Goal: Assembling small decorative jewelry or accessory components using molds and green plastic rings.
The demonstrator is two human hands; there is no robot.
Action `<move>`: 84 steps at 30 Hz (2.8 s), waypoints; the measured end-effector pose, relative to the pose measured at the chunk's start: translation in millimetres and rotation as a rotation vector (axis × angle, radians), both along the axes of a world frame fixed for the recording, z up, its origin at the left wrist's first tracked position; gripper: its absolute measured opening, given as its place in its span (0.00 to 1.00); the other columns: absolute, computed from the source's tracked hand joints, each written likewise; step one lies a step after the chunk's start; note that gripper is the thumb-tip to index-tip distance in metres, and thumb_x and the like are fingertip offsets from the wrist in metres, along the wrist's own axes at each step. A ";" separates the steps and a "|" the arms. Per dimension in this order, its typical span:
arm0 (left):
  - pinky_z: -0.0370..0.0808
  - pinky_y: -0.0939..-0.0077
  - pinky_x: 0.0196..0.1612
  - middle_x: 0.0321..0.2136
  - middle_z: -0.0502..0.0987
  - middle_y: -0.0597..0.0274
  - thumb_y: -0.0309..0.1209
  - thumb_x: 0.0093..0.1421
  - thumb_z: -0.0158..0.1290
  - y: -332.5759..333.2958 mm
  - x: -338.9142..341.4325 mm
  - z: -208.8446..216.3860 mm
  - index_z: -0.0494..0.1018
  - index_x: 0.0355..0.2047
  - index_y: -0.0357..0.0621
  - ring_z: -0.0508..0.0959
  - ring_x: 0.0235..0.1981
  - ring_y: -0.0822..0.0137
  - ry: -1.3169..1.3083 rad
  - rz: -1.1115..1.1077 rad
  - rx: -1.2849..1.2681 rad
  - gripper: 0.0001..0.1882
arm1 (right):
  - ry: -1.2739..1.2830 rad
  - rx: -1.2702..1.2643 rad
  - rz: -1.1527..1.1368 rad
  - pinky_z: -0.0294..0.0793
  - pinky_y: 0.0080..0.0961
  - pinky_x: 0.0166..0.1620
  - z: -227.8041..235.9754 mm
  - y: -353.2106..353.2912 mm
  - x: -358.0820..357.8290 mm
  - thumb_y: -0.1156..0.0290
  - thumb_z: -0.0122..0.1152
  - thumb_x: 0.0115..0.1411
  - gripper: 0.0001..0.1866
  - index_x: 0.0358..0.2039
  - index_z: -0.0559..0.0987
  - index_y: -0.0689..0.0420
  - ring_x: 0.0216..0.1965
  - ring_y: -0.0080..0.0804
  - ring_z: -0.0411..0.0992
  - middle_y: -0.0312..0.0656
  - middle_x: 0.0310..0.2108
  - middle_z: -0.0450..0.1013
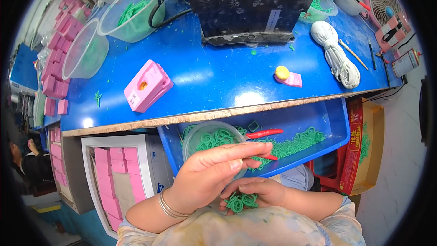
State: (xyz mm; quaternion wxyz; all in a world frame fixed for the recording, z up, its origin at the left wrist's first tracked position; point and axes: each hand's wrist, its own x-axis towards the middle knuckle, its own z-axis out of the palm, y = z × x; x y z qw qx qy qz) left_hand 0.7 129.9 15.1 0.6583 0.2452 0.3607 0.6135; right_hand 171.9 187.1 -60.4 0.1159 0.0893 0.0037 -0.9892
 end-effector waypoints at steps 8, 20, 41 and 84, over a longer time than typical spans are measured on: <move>0.66 0.63 0.51 0.46 0.73 0.50 0.29 0.56 0.47 5.7 -2.8 -7.3 0.73 0.45 0.38 0.71 0.48 0.53 1.506 0.231 0.486 0.17 | 0.054 -0.017 0.005 0.68 0.32 0.53 -3.6 -1.6 -3.2 0.67 0.43 0.65 0.19 0.52 0.66 0.67 0.51 0.39 0.67 0.51 0.48 0.68; 0.64 0.58 0.49 0.47 0.72 0.53 0.36 0.51 0.48 5.5 -2.9 -14.8 0.76 0.42 0.47 0.70 0.49 0.55 2.019 0.308 0.599 0.18 | 0.031 -0.038 -0.007 0.67 0.32 0.53 -2.2 -1.6 -2.2 0.68 0.42 0.65 0.19 0.51 0.67 0.67 0.51 0.39 0.67 0.51 0.48 0.68; 0.68 0.70 0.29 0.25 0.70 0.58 0.26 0.44 0.57 -18.6 -45.2 -23.9 0.69 0.23 0.39 0.72 0.29 0.59 1.879 0.065 0.270 0.08 | 0.166 0.023 -0.041 0.64 0.39 0.55 -1.0 -0.9 -6.3 0.55 0.42 0.64 0.29 0.58 0.59 0.62 0.57 0.44 0.61 0.49 0.58 0.58; 0.69 0.69 0.36 0.35 0.75 0.57 0.19 0.42 0.56 -31.7 -17.0 16.7 0.75 0.33 0.43 0.74 0.32 0.60 1.266 -0.198 0.416 0.15 | 0.075 -0.011 -0.126 0.61 0.47 0.57 6.6 -0.5 -7.5 0.46 0.39 0.63 0.36 0.64 0.50 0.56 0.58 0.47 0.58 0.47 0.61 0.52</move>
